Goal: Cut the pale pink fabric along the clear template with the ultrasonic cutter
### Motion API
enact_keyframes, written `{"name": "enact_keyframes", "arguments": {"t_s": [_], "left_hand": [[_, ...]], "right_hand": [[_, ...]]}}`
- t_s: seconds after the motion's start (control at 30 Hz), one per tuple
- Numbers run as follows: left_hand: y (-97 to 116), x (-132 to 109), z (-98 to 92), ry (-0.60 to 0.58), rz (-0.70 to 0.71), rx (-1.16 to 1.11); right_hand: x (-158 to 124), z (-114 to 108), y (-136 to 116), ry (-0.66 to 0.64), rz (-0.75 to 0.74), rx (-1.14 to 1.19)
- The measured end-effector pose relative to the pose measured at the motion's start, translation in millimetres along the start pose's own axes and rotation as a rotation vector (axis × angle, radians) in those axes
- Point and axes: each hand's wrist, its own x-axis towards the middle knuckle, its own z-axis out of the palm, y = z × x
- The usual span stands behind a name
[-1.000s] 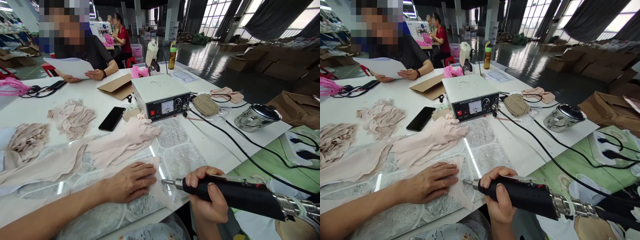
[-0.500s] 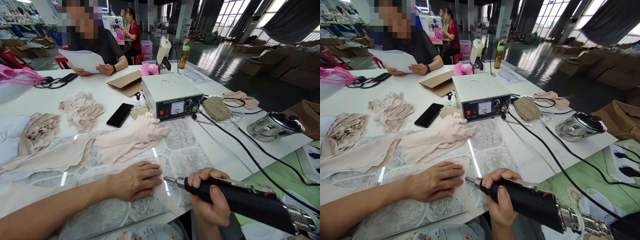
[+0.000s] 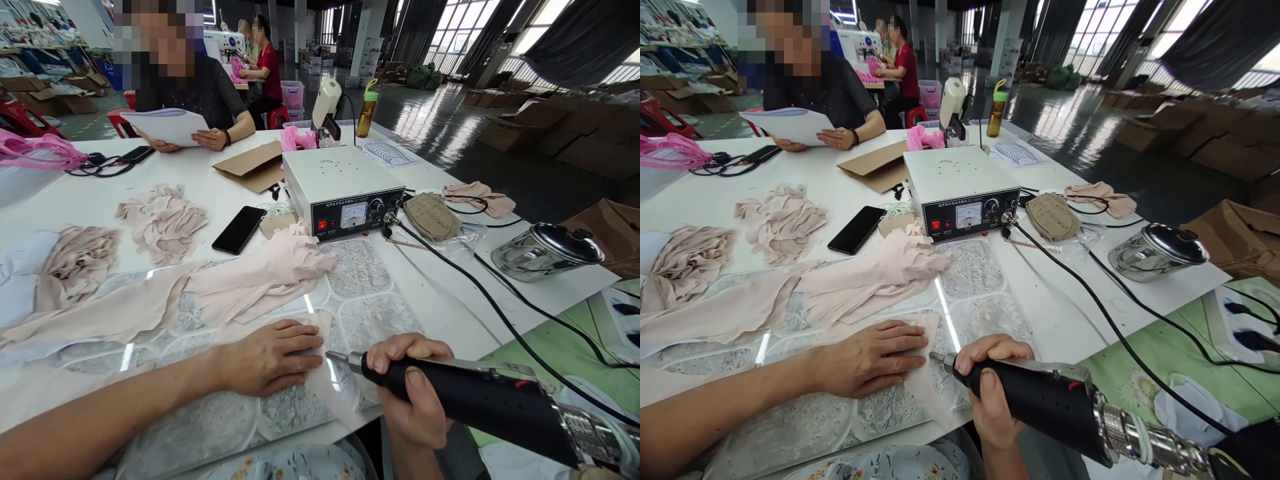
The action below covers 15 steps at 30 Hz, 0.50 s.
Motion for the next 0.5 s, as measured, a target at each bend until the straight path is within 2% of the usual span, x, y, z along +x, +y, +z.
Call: {"name": "enact_keyframes", "arguments": {"t_s": [0.2,0.5], "left_hand": [[-1,-1,-6.3,-0.009,0.049,0.02],[20,-6,-4.3,-0.029,0.079,0.066]], "right_hand": [[-4,-13,-9,0.106,0.057,0.084],[-13,-18,-19,0.143,0.095,0.059]]}}
